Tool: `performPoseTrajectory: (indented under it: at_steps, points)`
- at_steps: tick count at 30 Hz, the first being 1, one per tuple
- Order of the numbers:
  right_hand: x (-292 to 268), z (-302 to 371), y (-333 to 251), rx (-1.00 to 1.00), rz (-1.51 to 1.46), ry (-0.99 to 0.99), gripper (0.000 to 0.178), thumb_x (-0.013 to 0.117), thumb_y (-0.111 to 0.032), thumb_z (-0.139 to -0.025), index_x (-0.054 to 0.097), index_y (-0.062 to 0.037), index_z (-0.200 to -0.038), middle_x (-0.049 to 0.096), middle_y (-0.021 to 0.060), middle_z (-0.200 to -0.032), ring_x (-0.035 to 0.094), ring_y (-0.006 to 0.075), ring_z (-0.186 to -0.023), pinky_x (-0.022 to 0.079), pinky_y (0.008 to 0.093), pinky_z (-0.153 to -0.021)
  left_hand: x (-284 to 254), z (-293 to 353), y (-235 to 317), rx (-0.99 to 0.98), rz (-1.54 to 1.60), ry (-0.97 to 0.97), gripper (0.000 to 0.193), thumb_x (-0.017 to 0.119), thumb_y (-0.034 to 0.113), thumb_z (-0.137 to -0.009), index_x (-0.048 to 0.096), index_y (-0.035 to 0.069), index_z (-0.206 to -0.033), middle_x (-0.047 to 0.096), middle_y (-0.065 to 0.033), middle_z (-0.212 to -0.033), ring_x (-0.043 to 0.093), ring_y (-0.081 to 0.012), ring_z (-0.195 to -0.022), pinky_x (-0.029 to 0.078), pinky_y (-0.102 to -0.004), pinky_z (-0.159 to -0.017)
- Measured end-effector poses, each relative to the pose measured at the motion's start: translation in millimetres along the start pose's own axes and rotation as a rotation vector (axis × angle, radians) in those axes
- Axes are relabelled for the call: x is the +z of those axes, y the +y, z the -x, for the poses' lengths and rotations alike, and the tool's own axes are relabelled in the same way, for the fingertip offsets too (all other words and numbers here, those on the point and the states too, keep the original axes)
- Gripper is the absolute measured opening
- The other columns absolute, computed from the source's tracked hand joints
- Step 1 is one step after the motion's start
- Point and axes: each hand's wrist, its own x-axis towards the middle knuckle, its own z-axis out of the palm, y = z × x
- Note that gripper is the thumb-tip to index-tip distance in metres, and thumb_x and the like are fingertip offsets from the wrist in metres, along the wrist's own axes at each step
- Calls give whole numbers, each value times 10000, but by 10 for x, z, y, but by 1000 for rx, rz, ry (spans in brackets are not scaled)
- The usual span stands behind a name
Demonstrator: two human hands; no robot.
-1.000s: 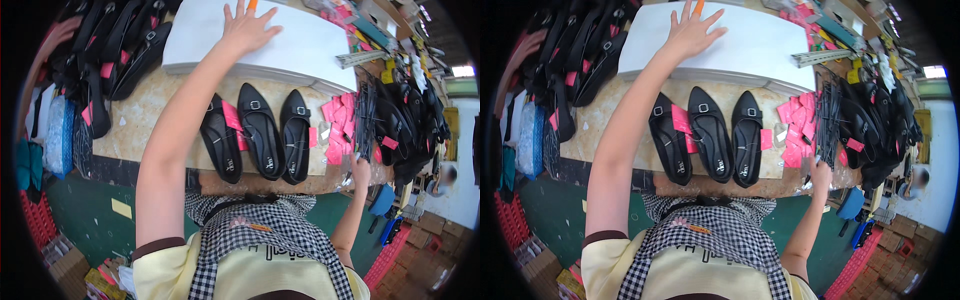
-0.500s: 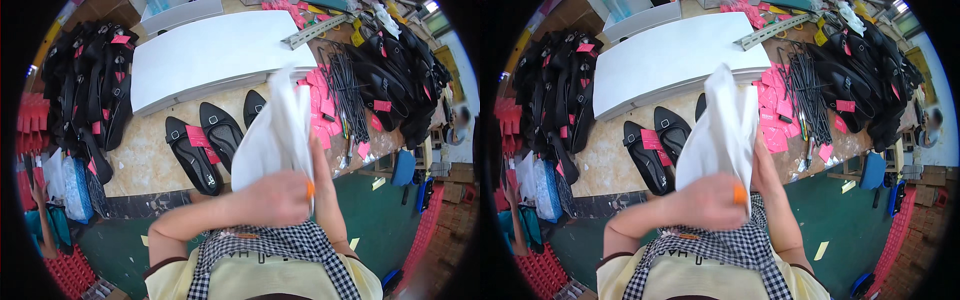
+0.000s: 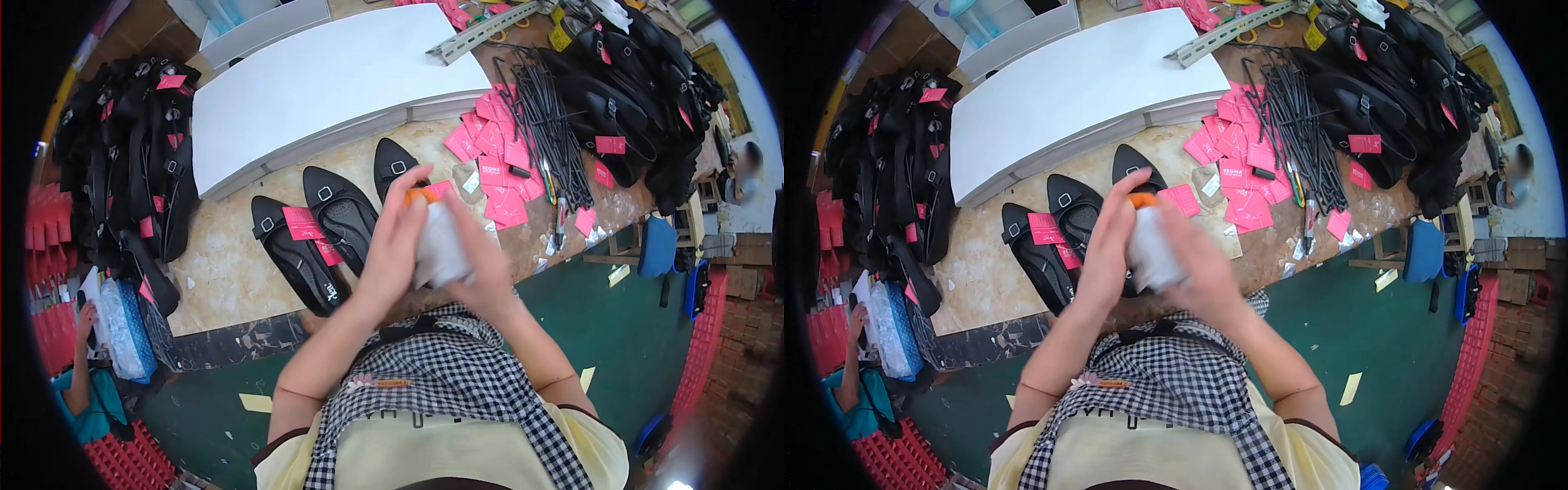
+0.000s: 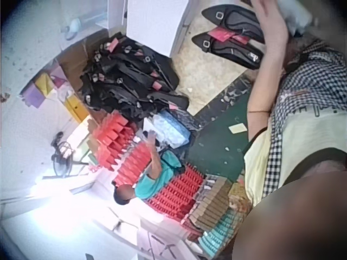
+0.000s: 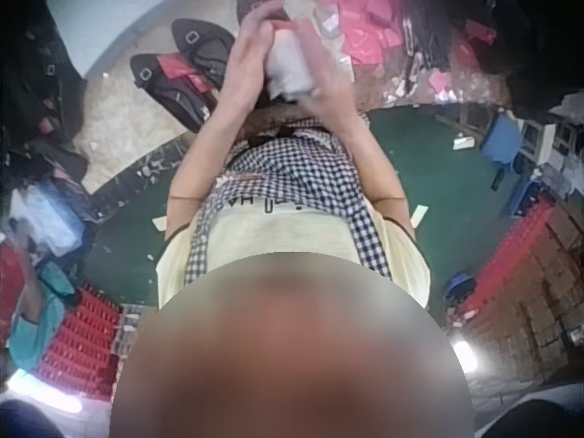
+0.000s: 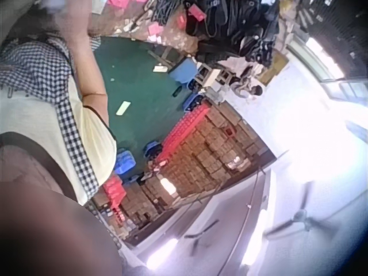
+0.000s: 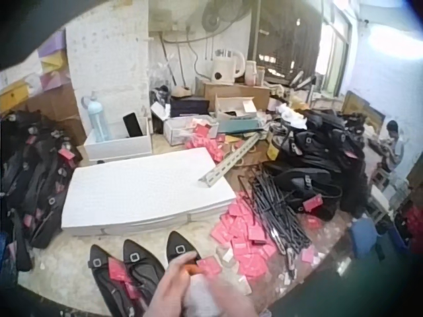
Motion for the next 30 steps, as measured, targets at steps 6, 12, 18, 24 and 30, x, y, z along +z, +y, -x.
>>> performPoseTrajectory:
  at_steps: [6, 12, 18, 24, 30]
  points:
    - [-511, 236, 957, 492, -692, 564, 338, 547, 27, -920, 568, 38, -1257, 660, 111, -1131, 676, 193, -955, 544, 329, -839, -33, -634, -264, 432, -1573, -251, 386, 665, 264, -839, 612, 18, -1132, 579, -245, -1155, 452, -401, -1265, 345, -428, -1095]
    - [-458, 186, 992, 618, -1211, 553, 478, 584, -55, -889, 471, 19, -1347, 619, 124, -1221, 644, 232, -1067, 534, 382, -929, -102, 62, -27, 93, -1278, -333, 507, 754, 364, -744, 623, -28, -1039, 643, -207, -1020, 617, -326, -1081, 470, -384, -989]
    - [650, -314, 869, 154, 500, -417, 303, 623, -101, -774, 691, 3, -1051, 545, 103, -837, 602, 294, -806, 505, 391, -730, 12, 471, -563, 356, -1397, -299, 636, 694, 475, -792, 614, -71, -1109, 668, -225, -1031, 638, -331, -1002, 398, -420, -1042]
    - [797, -589, 835, -206, 607, -371, 351, 648, -32, -707, 663, -28, -1058, 555, 115, -965, 586, 312, -876, 493, 377, -761, 80, 409, -674, 279, -1468, -322, 571, 703, 400, -789, 615, -75, -1094, 682, -186, -1022, 645, -285, -971, 438, -357, -911]
    - [669, -750, 968, 246, 207, -289, 591, 813, -202, -707, 549, -36, -1209, 586, 169, -1050, 595, 357, -989, 489, 428, -839, 86, 449, -725, 428, -1596, -197, 628, 704, 450, -786, 609, -83, -1105, 682, -187, -1031, 644, -268, -992, 429, -333, -903]
